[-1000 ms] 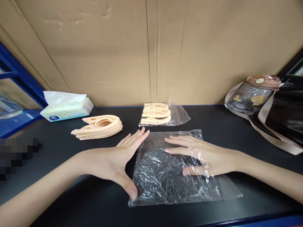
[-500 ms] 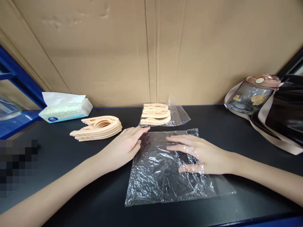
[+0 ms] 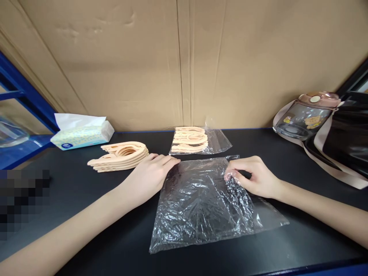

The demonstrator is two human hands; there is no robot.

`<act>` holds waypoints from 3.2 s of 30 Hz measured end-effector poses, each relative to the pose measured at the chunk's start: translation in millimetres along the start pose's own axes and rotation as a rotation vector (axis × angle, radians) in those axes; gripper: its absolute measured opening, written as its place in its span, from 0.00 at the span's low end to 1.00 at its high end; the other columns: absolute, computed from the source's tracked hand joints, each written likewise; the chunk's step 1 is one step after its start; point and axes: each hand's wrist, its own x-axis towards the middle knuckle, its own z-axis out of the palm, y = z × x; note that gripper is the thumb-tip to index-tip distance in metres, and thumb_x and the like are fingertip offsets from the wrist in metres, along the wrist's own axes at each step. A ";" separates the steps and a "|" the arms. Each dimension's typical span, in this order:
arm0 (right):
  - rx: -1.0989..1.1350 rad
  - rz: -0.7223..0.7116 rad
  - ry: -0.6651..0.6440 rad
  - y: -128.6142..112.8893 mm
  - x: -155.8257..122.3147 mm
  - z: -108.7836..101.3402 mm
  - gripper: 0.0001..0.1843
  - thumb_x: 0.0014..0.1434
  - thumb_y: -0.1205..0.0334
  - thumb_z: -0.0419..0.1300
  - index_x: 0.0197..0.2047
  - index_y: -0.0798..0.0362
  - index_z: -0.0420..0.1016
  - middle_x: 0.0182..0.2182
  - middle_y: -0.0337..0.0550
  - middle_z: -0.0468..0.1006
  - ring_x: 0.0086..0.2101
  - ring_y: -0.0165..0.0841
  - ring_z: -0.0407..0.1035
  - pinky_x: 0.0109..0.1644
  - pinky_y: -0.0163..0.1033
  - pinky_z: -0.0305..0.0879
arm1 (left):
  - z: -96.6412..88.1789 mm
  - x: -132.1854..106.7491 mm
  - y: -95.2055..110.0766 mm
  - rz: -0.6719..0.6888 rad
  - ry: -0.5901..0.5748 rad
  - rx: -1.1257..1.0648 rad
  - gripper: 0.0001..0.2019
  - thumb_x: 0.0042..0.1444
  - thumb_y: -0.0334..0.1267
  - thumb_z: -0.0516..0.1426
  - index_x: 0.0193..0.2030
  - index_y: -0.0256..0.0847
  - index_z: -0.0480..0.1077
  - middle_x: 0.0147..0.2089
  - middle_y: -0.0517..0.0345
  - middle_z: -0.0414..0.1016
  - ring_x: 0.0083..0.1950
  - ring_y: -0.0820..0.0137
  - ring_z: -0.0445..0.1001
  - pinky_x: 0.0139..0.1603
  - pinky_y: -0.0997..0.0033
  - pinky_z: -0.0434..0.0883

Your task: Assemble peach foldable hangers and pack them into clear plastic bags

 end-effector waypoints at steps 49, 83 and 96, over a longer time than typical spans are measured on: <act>-0.064 -0.067 0.259 7.8 -2.9 8.9 0.12 0.63 0.69 0.51 0.30 0.55 0.73 0.19 0.34 0.73 0.21 0.26 0.68 0.29 0.31 0.63 | -29.4 -55.4 -131.9 -0.469 0.033 -0.219 0.52 0.44 0.78 0.45 0.66 0.39 0.59 0.61 0.54 0.69 0.58 0.52 0.69 0.61 0.50 0.59; -0.073 -0.108 0.385 2.9 -1.3 8.3 0.06 0.63 0.68 0.54 0.40 0.53 0.72 0.29 0.40 0.76 0.29 0.30 0.70 0.34 0.36 0.67 | -36.9 -24.4 -38.0 -0.035 0.327 0.104 0.34 0.54 0.50 0.55 0.66 0.44 0.52 0.55 0.48 0.70 0.46 0.57 0.75 0.45 0.61 0.70; -0.256 -0.340 0.180 -28.2 -0.3 14.4 0.36 0.56 0.38 0.60 0.58 0.57 0.63 0.45 0.51 0.76 0.45 0.40 0.70 0.47 0.46 0.65 | 1.8 -16.2 39.7 0.294 0.501 -0.103 0.35 0.53 0.46 0.59 0.63 0.30 0.56 0.52 0.41 0.73 0.48 0.58 0.73 0.46 0.62 0.68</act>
